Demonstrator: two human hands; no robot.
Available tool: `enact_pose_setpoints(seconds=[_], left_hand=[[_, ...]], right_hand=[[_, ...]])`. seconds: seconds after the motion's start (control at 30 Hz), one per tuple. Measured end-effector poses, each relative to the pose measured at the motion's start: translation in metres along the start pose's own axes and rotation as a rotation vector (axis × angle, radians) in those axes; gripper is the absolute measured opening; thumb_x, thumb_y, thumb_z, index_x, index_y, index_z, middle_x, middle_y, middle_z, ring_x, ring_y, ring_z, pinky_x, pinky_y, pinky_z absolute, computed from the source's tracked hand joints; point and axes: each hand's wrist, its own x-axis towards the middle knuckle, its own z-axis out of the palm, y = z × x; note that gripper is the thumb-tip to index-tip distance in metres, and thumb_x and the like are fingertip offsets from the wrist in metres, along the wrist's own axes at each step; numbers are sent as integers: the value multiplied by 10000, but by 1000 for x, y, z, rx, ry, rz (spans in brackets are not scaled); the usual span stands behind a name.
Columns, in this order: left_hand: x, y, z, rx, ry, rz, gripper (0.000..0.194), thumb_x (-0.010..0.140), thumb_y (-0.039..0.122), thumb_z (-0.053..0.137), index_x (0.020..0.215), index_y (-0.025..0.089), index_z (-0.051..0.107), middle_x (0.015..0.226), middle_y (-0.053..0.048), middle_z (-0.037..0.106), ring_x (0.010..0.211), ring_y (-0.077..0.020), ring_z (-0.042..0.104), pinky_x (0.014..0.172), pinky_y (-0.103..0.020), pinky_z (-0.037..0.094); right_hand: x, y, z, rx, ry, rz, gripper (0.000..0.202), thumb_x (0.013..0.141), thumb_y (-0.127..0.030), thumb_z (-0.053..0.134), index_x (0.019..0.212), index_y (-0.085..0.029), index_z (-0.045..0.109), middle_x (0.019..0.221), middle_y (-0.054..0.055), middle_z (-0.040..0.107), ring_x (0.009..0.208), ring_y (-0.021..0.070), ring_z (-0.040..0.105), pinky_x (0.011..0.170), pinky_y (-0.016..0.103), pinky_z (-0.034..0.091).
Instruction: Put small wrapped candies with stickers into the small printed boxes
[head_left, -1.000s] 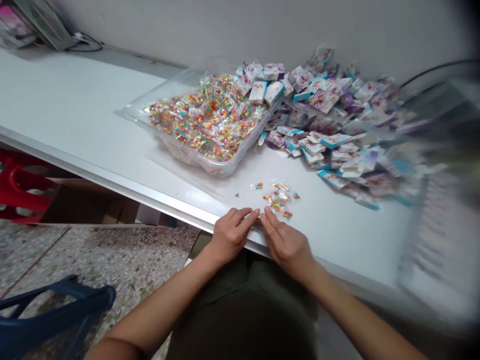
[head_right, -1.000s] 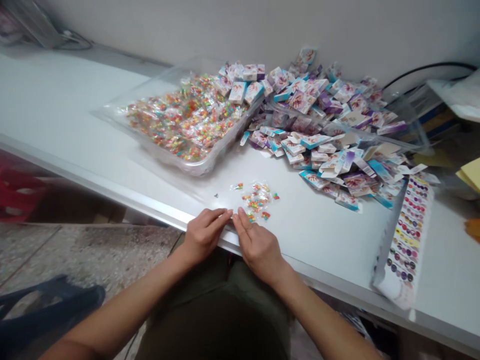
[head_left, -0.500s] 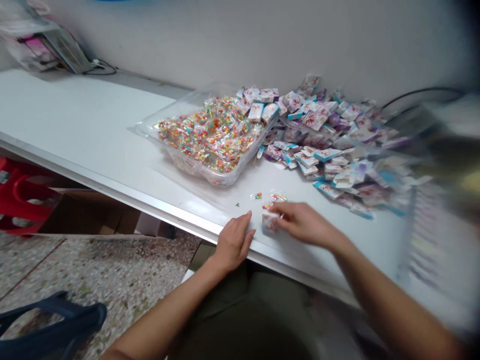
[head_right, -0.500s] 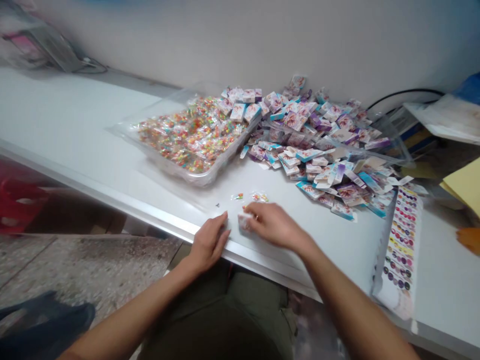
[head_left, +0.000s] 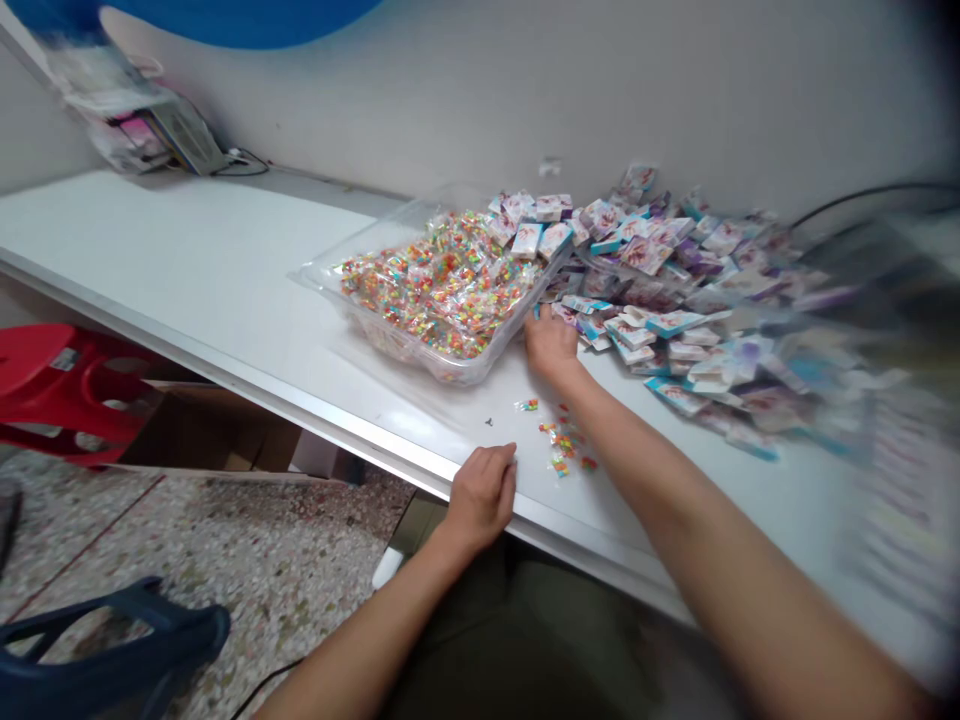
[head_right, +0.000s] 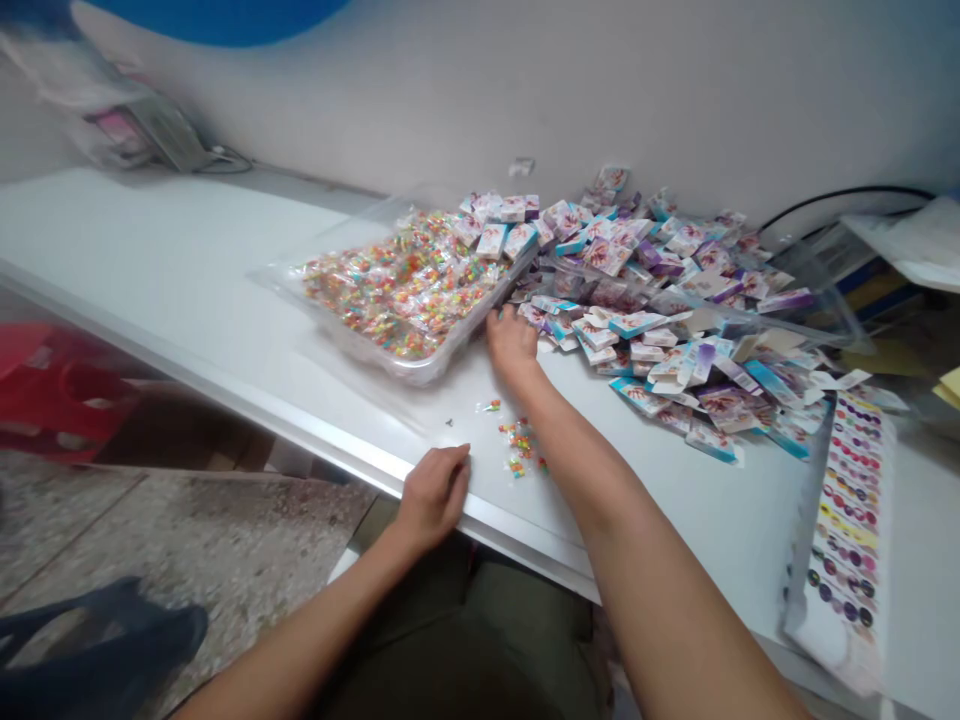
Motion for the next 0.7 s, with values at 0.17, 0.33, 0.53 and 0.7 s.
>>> enact_pose_setpoints(seconds=[0.17,0.33,0.53,0.7], left_hand=[[9,2,-4,-62,45,-157,181,939,189,486,1101,176,567,926,-76,688,825,-176,665,739,-307,568],[41,7,-9,71,120,-83,538,889,347,608,1343,126,423,1252,-201,584,1174,-306,552,962,-471,496],[55,21,-15,-30,-11,-21,430,883,279,593,1286,163,499,1213,-151,597,1126,-267,561,948,-422,494],[43,15,-17,4,-141,-175,374,841,355,621,1163,172,571,1000,-82,680,882,-222,640,792,-352,533]], right_hand=[[-24,11,-20,-78,8,-113,295,929,-154,396,1039,-122,668,1152,201,615,1044,274,560,769,325,402],[-97,22,-50,374,-82,-152,323,902,-372,458,733,-165,639,684,33,614,640,153,543,570,245,344],[-153,32,-61,977,-364,-1,321,819,-417,551,616,-168,558,535,-38,514,493,93,470,480,215,360],[-176,106,-90,858,-384,-50,335,874,-479,543,895,-191,712,875,51,720,725,155,642,676,288,513]])
